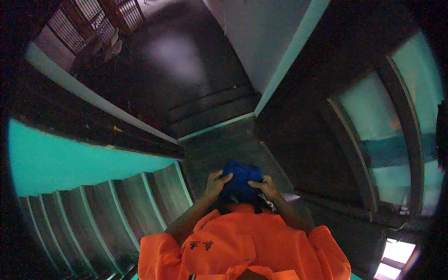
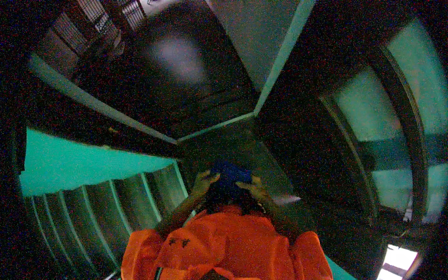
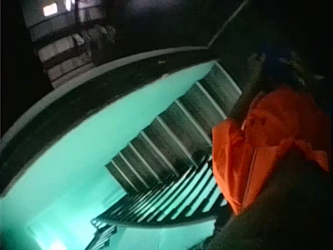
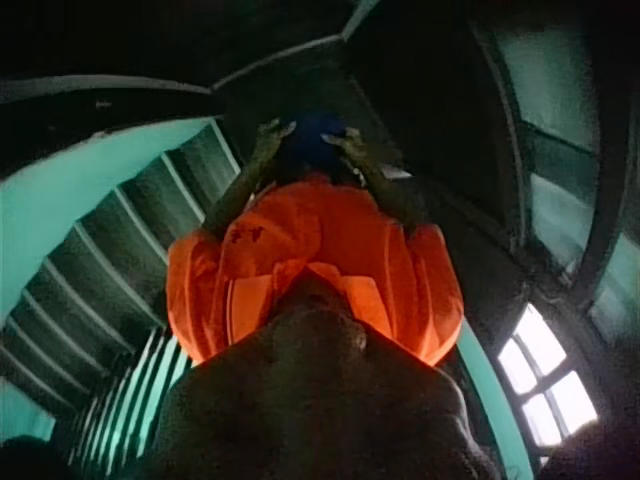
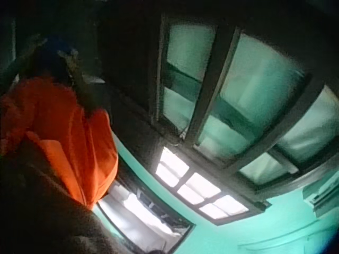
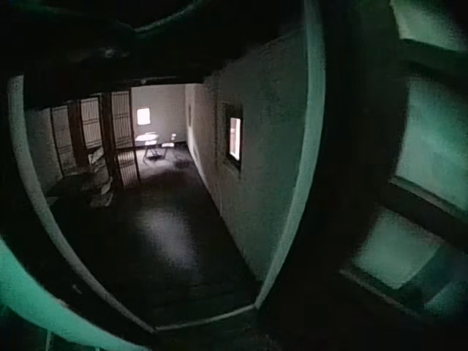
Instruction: The person wipes a wooden cabinet, a wooden table, several white chairs, and a wooden room divider using a blue cloth. The person moves a plastic container on the cabinet while cleaning.
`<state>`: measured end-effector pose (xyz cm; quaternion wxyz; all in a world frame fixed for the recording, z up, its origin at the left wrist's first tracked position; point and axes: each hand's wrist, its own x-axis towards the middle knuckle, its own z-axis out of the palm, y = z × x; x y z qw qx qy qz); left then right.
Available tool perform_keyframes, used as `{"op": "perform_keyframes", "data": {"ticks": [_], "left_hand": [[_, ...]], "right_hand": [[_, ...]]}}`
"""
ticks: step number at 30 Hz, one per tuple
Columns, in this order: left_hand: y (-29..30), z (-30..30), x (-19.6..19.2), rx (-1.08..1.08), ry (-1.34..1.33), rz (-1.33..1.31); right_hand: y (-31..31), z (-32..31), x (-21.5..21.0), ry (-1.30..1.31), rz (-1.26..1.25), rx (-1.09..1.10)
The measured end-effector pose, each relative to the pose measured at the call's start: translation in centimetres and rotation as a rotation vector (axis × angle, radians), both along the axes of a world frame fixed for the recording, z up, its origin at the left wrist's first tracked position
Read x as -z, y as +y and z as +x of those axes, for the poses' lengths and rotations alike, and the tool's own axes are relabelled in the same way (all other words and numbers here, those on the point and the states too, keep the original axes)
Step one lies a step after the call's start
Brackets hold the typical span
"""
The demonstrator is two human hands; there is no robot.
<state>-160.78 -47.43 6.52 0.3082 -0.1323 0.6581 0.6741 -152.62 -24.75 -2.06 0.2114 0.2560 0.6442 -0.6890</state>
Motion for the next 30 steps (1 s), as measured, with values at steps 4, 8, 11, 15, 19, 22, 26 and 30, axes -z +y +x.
{"op": "perform_keyframes", "data": {"ticks": [4, 8, 11, 15, 19, 22, 26, 30], "left_hand": [[1.5, 0.2, 10.6, -0.262, 0.021, 0.062], [4.8, -6.6, 4.5, -0.158, -0.126, 0.06], [6.4, -8.4, 4.4, -0.22, -0.065, 0.138], [8.0, -9.2, 12.0, -0.185, 0.113, 0.168], [9.8, -12.7, 6.9, -0.166, 0.142, 0.07], [7.6, -13.8, 15.6, -0.181, 0.228, -0.073], [5.7, -16.0, 14.5, -0.165, 0.341, -0.144], [0.4, -14.5, 8.2, -0.388, 0.8, -0.776]], "right_hand": [[0.1, -5.6, -4.3, 0.079, -0.218, 0.084], [4.5, -10.5, -1.8, -0.04, -0.13, 0.014], [7.1, -13.1, 3.1, 0.141, -0.063, -0.071], [8.4, -15.2, 2.9, 0.17, -0.173, -0.088], [11.3, -17.7, 5.7, 0.093, -0.286, -0.037], [7.0, -19.9, 5.4, 0.047, -0.349, -0.166], [5.4, -24.6, 4.2, 0.003, -0.386, -0.253], [-0.2, -28.7, 3.4, -0.016, -0.453, -0.346]]}}
